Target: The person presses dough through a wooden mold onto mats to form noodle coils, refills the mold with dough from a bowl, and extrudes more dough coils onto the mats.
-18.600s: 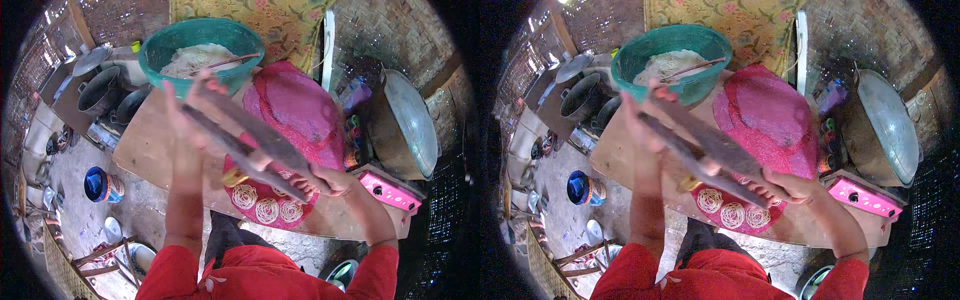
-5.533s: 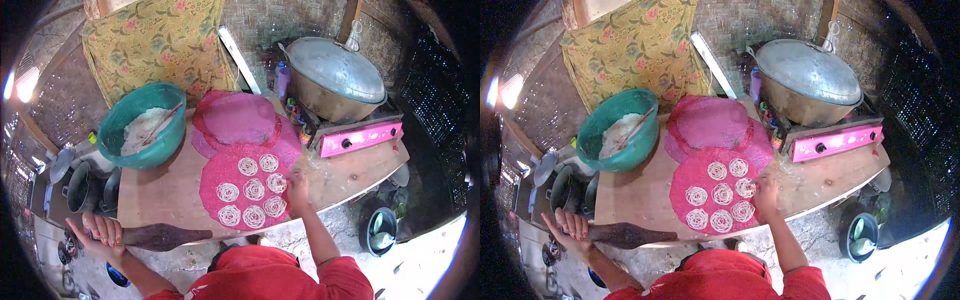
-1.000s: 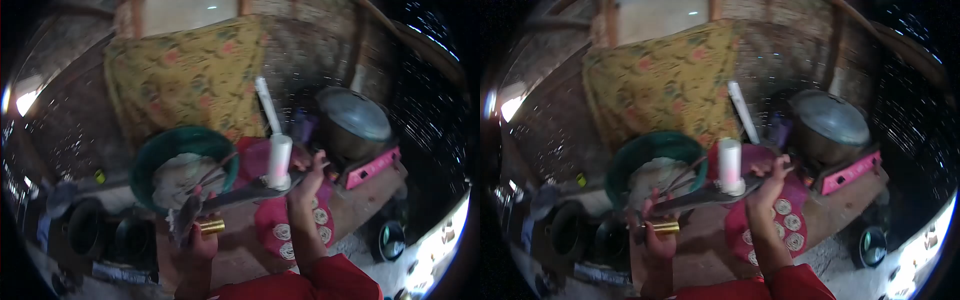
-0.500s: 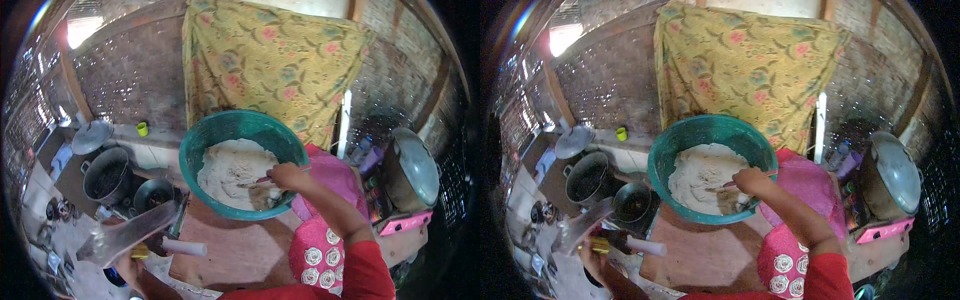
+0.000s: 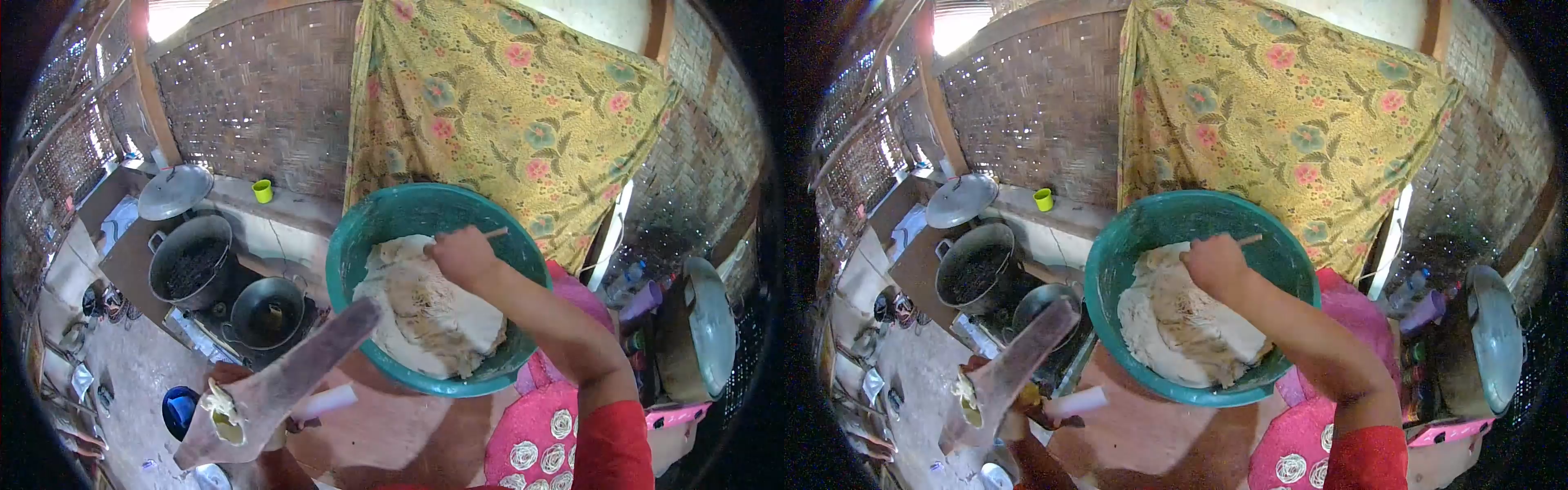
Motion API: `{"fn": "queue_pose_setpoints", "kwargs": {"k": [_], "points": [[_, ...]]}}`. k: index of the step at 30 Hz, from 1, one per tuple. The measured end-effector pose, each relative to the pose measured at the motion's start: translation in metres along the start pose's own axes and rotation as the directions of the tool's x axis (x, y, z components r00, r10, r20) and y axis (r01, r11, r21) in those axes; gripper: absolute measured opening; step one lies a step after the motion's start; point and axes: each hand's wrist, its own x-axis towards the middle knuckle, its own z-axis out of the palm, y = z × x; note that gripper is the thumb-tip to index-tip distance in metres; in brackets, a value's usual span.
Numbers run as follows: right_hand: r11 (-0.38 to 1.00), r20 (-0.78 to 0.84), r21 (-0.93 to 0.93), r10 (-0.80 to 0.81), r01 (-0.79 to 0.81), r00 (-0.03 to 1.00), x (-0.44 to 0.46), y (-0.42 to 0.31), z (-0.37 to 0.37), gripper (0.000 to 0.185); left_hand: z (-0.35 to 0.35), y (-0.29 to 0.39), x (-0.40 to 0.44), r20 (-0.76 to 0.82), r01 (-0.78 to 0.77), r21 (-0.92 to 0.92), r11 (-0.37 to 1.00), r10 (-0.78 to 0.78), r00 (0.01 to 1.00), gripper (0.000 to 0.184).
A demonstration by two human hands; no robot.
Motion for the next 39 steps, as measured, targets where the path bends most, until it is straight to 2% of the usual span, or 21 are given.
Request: {"fn": "queue_pose_setpoints", "kwargs": {"k": [1,6,8,9,11,15,17,18,21,23,25,27,29,30,32,33,34,35,37,38,39], "points": [[0.997,0.023,-0.078,-0.014,0.016,1.0,0.013,0.006,0.0,0.019,0.003,-0.002,-0.001,0.0,0.005,0.01,1.0,-0.005,1.0,0.04],[0.993,0.024,0.007,-0.117,0.117,0.993,0.067,0.024,0.026,0.025,0.006,-0.008,0.002,-0.005,0.027,0.043,0.999,-0.027,1.0,0.037],[0.977,0.163,-0.169,-0.1,0.128,0.981,0.086,0.022,0.048,0.029,0.004,-0.009,0.001,-0.006,0.034,0.054,0.998,-0.034,0.999,0.036],[0.977,0.162,-0.165,-0.106,0.132,0.981,0.087,0.021,0.049,0.029,0.003,-0.01,0.001,-0.008,0.038,0.061,0.997,-0.037,0.999,0.036],[0.974,0.154,-0.004,-0.224,0.227,0.962,0.081,0.023,0.046,0.032,-0.001,-0.011,-0.003,-0.024,0.053,0.072,0.996,-0.051,0.998,0.035],[0.985,0.144,0.029,-0.172,0.17,0.974,0.057,0.007,0.042,0.035,-0.011,-0.005,-0.007,-0.025,0.053,0.084,0.995,-0.051,0.998,0.032],[0.96,0.175,0.025,-0.28,0.28,0.944,0.06,0.003,0.059,0.037,-0.01,-0.003,-0.008,-0.022,0.045,0.08,0.996,-0.043,0.999,0.031],[0.953,0.118,0.003,-0.302,0.303,0.946,0.06,-0.001,0.077,0.037,-0.006,-0.002,-0.008,-0.014,0.04,0.075,0.996,-0.039,0.999,0.031],[0.97,0.102,0.062,-0.24,0.235,0.965,0.04,-0.02,0.054,0.037,0.0,0.005,-0.013,0.001,0.024,0.066,0.998,-0.024,1.0,0.029],[0.966,0.085,0.078,-0.255,0.248,0.963,0.024,-0.029,0.053,0.037,0.0,0.012,-0.015,0.018,0.011,0.06,0.998,-0.012,1.0,0.028],[0.97,0.131,0.222,-0.126,0.095,0.983,0.006,-0.039,0.042,0.023,0.0,0.02,-0.017,0.027,-0.01,0.055,0.998,0.008,1.0,0.027],[0.961,0.138,0.257,-0.145,0.106,0.98,-0.01,-0.041,0.034,0.027,0.001,0.03,-0.021,0.041,-0.032,0.054,0.998,0.03,0.999,0.026],[0.951,0.19,0.31,-0.07,0.008,0.979,-0.03,-0.04,0.023,0.027,-0.002,0.044,-0.02,0.05,-0.065,0.065,0.996,0.061,0.997,0.025],[0.918,0.162,0.396,-0.058,-0.011,0.985,-0.045,-0.035,0.006,0.028,-0.004,0.053,-0.019,0.055,-0.086,0.078,0.993,0.082,0.995,0.024],[0.908,0.158,0.416,-0.023,-0.046,0.987,-0.07,-0.021,-0.024,0.03,-0.01,0.077,-0.009,0.076,-0.116,0.092,0.989,0.109,0.991,0.023],[0.897,0.168,0.434,0.009,-0.082,0.986,-0.084,-0.012,-0.042,0.032,-0.013,0.086,0.004,0.143,-0.087,0.026,0.996,0.083,0.986,0.022],[0.879,0.16,0.475,-0.031,-0.05,0.987,-0.099,-0.002,-0.063,0.031,-0.007,0.087,0.023,0.165,-0.026,0.02,0.999,0.023,0.986,0.023],[0.856,0.149,0.516,-0.069,-0.018,0.986,-0.114,0.007,-0.086,0.031,0.0,0.093,0.03,0.167,-0.337,0.176,0.925,0.31,0.936,0.023],[0.763,0.096,0.645,-0.149,0.053,0.984,-0.144,0.022,-0.128,0.035,0.024,0.136,0.053,0.308,-0.65,0.325,0.687,0.574,0.759,0.028],[0.768,0.084,0.639,-0.142,0.057,0.986,-0.158,0.025,-0.152,0.035,0.03,0.17,0.048,0.376,-0.74,0.349,0.574,0.638,0.672,0.029],[0.719,0.128,0.695,-0.128,0.003,0.983,-0.172,0.027,-0.176,0.034,0.041,0.177,0.053,0.4,-0.885,0.253,0.392,0.79,0.464,0.031]]}}
